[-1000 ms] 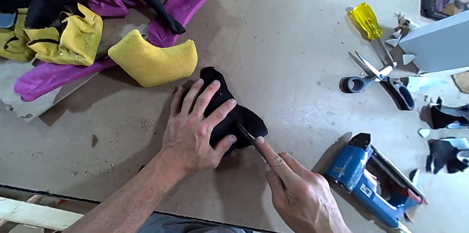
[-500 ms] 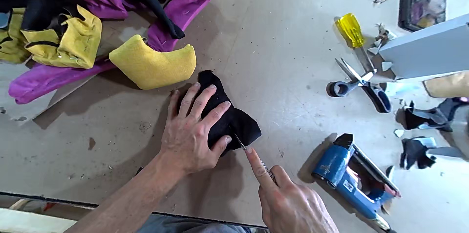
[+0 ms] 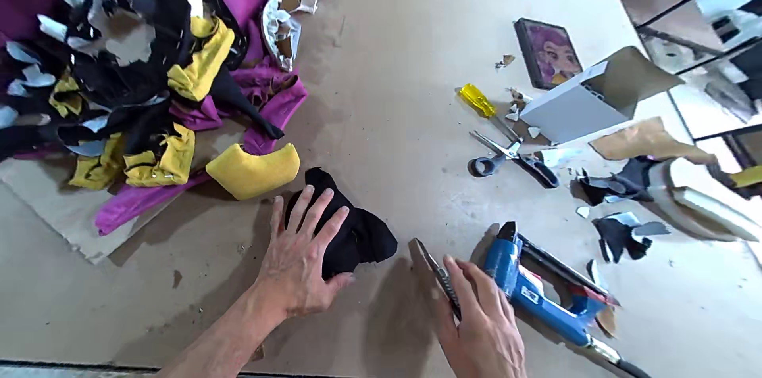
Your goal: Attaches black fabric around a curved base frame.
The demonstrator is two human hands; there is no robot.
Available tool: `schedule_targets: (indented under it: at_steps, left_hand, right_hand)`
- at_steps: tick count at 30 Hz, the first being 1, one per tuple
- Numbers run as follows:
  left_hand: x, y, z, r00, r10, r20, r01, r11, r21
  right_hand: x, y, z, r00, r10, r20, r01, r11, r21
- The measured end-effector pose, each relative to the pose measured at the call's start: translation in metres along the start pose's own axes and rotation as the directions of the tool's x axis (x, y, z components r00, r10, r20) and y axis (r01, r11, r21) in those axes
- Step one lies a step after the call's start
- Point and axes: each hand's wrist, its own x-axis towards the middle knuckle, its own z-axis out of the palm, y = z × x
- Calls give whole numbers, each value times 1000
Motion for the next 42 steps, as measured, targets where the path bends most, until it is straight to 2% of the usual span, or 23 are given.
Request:
schedule_targets:
  at_steps: [1,2,4,6,8,10,11,13,15,16,17,19,20,21,23,24,26,29,32,34,36,39,42]
  left_hand:
    - [0,0,-1,1000,7,17,-7,1000,11]
    - [1,0,-1,999,21,34,-22,999,26]
    - [1,3,-1,993,81,82,-84,996,40]
    - [3,4,-1,978,164,127,-169,985,36]
    - [3,-1,2,966,222,132,-228,973,28]
    - [3,-9,1,954,277,117,-279,960,-2]
    - [2,-12,0,948,309,81,-309,951,-12]
    - [-3,-10,-2,936,345,-67,-347,938,-23]
    - [-4,1,-7,919,323,-225,-333,943,-9]
    - [-3,8,-15,917,291,-274,-301,954,6]
    - [0,15,-26,915,252,-315,-266,964,-1]
    - [8,22,-58,922,184,-339,-237,964,-121]
    - [11,23,-77,942,174,-288,-247,939,-241]
    - [13,21,-97,966,187,-179,-244,887,-392]
    - [20,15,-133,957,280,78,-171,758,-630]
    - [25,14,-147,923,331,196,-110,716,-690]
    - [34,16,-172,842,364,399,28,709,-705]
    - [43,22,-193,724,370,582,161,730,-665]
    - [44,31,-200,635,427,644,178,730,-660]
    - [44,34,-199,598,472,647,175,712,-680]
    - [45,35,-196,563,512,649,188,685,-704]
    - [44,36,-189,520,546,657,206,666,-717]
    - [39,34,-175,520,526,673,289,633,-718]
  right_hand:
    - [13,-11,3,998,-10,-62,12,999,34]
    - [28,-23,5,998,11,-62,-6,998,68]
    - [54,-42,12,983,104,153,-125,983,134]
    - [73,-55,22,909,175,378,-233,966,114]
    - [83,-64,29,855,178,487,-276,952,136]
    - [83,-62,32,862,160,480,-344,882,323]
    - [84,-61,30,864,157,478,-394,801,450]
    - [84,-62,22,866,147,478,-459,612,643]
    - [84,-70,8,865,118,488,-485,446,752]
    - [83,-74,0,869,109,483,-484,398,780]
    - [81,-77,-9,885,108,453,-456,391,800]
    - [73,-76,-27,968,89,233,-244,529,813]
    - [69,-71,-34,995,58,82,-101,589,802]
    - [67,-66,-41,1000,4,-19,13,580,815]
    - [60,-60,-53,987,-152,-50,110,418,902]
    - [53,-62,-59,976,-217,-5,79,332,940]
    - [35,-72,-75,952,-280,122,-61,217,974]
    - [14,-82,-78,920,-352,171,-179,10,984]
    - [-6,-89,-73,927,-330,181,-242,-154,958]
    - [-18,-92,-67,935,-305,182,-267,-264,927]
    - [-24,-91,-58,927,-340,155,-284,-369,885]
    - [-28,-90,-46,883,-452,129,-334,-410,849]
    - [-31,-85,-37,857,-501,123,-332,-352,875]
